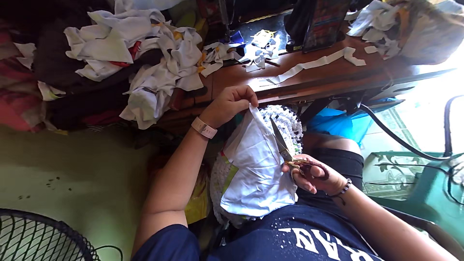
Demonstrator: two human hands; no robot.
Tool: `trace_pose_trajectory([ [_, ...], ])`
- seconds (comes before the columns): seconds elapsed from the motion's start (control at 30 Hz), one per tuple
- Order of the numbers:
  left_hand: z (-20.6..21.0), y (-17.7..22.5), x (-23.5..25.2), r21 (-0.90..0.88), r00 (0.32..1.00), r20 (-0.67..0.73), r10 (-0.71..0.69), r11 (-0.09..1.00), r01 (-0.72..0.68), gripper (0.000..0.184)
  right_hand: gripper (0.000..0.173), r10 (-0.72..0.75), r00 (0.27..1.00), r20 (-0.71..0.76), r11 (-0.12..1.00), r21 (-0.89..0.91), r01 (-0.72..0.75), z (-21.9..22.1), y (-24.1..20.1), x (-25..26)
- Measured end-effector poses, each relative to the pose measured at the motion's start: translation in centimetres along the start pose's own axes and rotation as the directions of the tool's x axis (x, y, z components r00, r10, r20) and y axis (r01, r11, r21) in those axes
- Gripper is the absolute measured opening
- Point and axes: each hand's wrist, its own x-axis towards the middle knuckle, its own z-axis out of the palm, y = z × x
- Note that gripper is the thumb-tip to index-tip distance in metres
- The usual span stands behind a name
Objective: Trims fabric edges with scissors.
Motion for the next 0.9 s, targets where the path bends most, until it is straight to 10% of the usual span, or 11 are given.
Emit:
trace_pose_trajectory([
  [0.9,0.3,0.3,-0.6,-0.034,1.000,-0.007,0.018,0.999,-0.018,0.023,0.058,-0.044,0.999,-0.012,0.996,0.073,0.045,1.1,0.4,-0.2],
])
